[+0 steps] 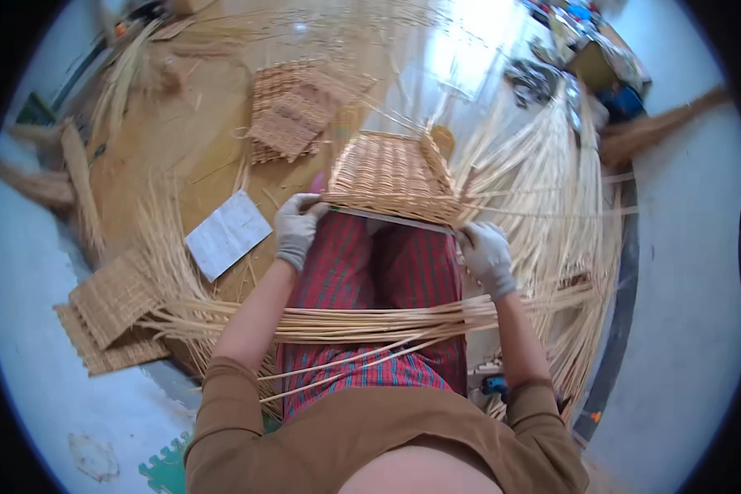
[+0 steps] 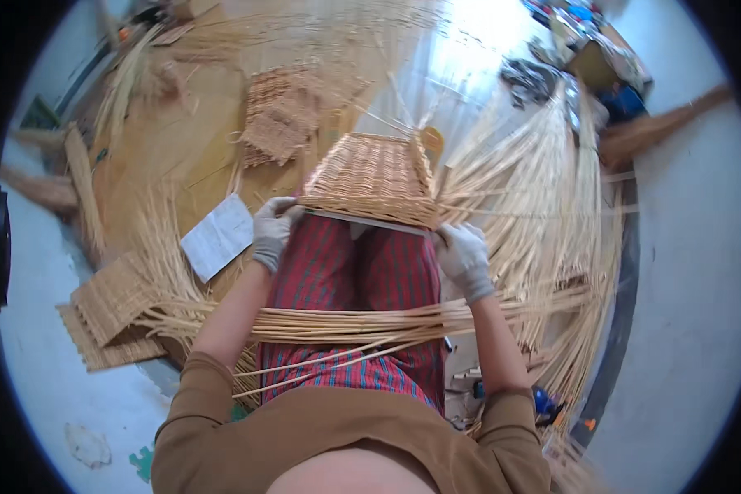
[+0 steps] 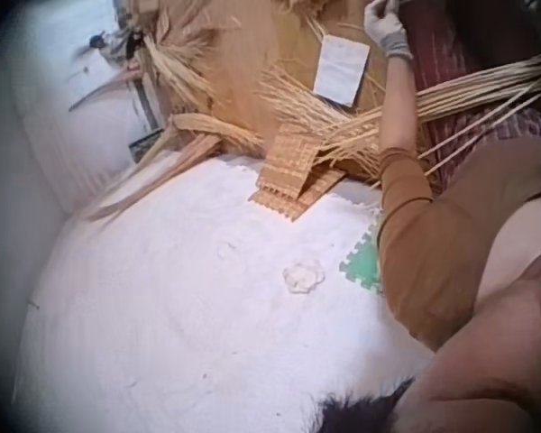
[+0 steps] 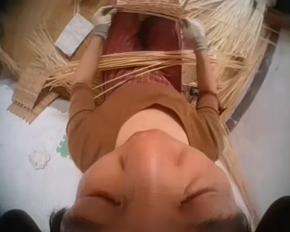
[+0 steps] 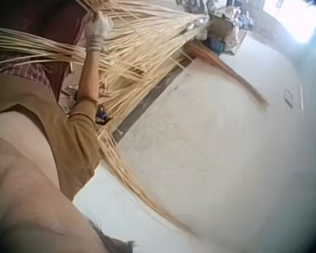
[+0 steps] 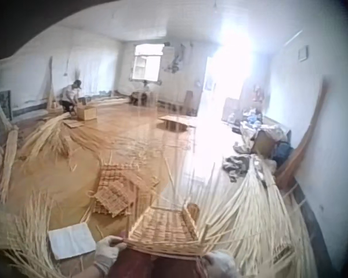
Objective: Weaving a large flat basket or mat using long, thin reeds or bamboo strips.
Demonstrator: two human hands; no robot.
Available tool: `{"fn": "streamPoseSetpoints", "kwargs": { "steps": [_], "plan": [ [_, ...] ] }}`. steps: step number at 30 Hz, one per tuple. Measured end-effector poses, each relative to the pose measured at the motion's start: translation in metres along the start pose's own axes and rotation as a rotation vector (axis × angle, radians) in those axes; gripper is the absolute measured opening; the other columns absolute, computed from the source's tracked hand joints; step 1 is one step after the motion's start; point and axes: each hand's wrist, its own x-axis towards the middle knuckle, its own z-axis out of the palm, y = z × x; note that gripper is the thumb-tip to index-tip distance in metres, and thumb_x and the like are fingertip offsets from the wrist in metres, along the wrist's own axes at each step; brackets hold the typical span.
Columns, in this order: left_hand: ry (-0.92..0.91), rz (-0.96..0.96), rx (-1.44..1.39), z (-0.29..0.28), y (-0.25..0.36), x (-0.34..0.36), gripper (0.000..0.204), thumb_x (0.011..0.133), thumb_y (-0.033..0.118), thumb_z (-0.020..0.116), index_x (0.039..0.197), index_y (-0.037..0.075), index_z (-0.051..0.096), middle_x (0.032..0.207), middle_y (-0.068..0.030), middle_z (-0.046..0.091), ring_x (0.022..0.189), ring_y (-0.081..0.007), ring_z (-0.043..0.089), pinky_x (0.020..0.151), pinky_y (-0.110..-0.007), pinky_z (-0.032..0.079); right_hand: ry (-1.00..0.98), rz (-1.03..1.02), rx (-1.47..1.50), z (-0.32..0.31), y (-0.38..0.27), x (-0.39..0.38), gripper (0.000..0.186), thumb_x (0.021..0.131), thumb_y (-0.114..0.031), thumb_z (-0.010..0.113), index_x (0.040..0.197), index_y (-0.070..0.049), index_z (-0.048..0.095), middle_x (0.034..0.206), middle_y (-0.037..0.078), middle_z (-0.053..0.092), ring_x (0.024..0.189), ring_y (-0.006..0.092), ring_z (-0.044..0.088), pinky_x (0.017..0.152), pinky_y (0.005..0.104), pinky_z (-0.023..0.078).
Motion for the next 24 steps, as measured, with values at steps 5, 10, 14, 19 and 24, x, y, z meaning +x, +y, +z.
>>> {"fn": "streamPoseSetpoints", "kwargs": {
  "steps": [5,10,14,19,24],
  "plan": [
    [0.112,-0.02,-0.169,-0.004,-0.016,0.001,0.016,0.086,0.002,0.078,0.101,0.001,0.073,0.087,-0.0042,0.072,0.074,-0.0107,0.065,0.07,-0.024,0.055,0.007,0.007,0.02,0.001,0.011,0.011,0.025,0.089,-0.033,0.064,0.085,-0.009,0.071,0.083,0.012,0.07,0.084,0.0335,0.066,0.081,0.0455,0.048],
    [0.146,-0.03,-0.251,0.012,-0.016,-0.001,0.013,0.088,0.002,0.076,0.101,0.001,0.072,0.087,-0.0031,0.071,0.075,-0.0099,0.066,0.07,-0.023,0.056,-0.139,0.197,0.065,-0.005,0.042,0.01,0.032,0.088,-0.039,0.066,0.086,-0.008,0.072,0.082,0.014,0.07,0.083,0.0344,0.067,0.08,0.0455,0.05],
    [0.16,-0.037,-0.237,0.01,-0.014,-0.003,0.012,0.088,0.005,0.076,0.098,0.002,0.071,0.089,-0.0029,0.071,0.075,-0.011,0.066,0.071,-0.024,0.058,-0.121,0.202,0.1,-0.004,0.039,0.011,0.029,0.088,-0.037,0.065,0.09,-0.009,0.074,0.083,0.015,0.07,0.084,0.0351,0.067,0.081,0.0466,0.05],
    [0.133,-0.072,-0.255,0.005,-0.011,-0.002,0.012,0.088,0.004,0.076,0.098,0.002,0.07,0.089,-0.0027,0.071,0.077,-0.0114,0.066,0.072,-0.024,0.058,-0.135,0.202,0.097,-0.002,0.038,0.011,0.027,0.088,-0.035,0.065,0.09,-0.009,0.074,0.084,0.015,0.07,0.085,0.0353,0.067,0.081,0.0467,0.05],
    [0.073,0.011,-0.045,-0.012,0.005,0.012,0.017,0.09,0.009,0.075,0.105,0.003,0.069,0.097,-0.0036,0.07,0.083,-0.0112,0.065,0.075,-0.026,0.057,-0.044,0.051,0.178,-0.016,0.019,0.009,0.024,0.086,-0.03,0.066,0.083,-0.006,0.07,0.081,0.015,0.068,0.084,0.0357,0.066,0.08,0.0471,0.05]
  ]
}}
